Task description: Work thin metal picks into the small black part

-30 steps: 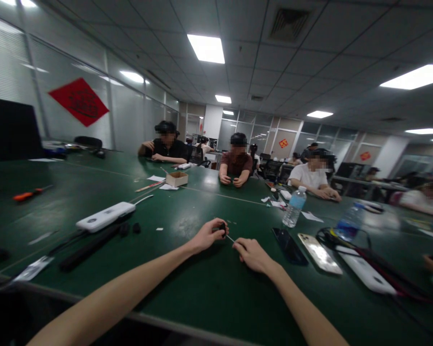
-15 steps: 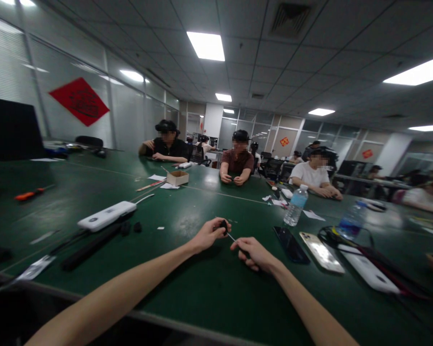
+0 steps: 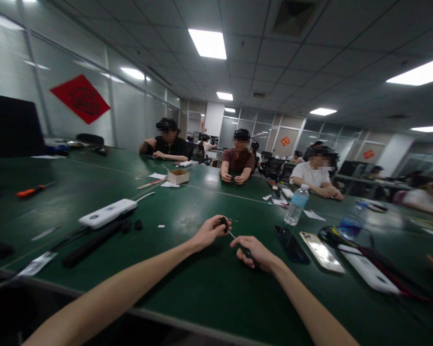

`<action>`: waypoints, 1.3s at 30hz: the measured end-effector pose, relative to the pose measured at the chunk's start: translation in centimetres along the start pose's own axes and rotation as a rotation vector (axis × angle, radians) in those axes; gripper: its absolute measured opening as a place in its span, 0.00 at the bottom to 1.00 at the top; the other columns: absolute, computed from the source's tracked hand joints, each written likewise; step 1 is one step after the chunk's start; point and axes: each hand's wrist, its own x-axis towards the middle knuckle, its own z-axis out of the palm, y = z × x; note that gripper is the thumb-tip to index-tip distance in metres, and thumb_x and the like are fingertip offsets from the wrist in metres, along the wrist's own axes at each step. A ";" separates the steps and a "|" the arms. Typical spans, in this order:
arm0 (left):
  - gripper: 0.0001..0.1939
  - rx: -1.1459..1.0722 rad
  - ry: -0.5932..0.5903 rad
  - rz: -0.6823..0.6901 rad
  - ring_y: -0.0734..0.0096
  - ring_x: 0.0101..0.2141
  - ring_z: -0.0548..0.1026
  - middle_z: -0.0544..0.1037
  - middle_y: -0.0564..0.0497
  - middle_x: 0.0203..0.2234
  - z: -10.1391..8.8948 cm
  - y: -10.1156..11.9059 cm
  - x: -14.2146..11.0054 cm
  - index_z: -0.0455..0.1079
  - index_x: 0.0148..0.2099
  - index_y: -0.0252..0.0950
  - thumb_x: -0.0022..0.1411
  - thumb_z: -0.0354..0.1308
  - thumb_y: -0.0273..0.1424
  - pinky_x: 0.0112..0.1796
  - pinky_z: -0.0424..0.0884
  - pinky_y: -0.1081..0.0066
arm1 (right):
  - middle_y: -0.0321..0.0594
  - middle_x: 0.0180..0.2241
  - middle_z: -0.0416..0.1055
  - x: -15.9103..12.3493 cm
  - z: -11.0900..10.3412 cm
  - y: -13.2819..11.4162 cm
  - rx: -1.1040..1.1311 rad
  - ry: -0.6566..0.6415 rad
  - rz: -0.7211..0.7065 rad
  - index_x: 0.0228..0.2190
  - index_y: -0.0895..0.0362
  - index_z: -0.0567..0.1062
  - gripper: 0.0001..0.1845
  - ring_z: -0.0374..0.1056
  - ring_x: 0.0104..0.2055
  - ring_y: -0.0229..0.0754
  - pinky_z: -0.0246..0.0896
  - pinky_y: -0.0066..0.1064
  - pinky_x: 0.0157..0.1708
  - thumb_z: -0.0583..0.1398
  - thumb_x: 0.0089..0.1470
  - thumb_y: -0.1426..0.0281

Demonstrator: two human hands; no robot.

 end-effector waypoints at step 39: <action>0.17 -0.142 0.078 -0.121 0.65 0.39 0.74 0.72 0.40 0.43 0.6 0.2 -0.1 0.65 0.45 0.31 0.56 0.58 0.35 0.45 0.68 0.58 | 0.32 0.21 0.63 -0.2 0.6 -0.3 -0.064 0.056 -0.013 0.39 0.59 0.68 0.23 0.49 0.12 0.26 0.42 0.19 0.08 0.48 0.56 0.53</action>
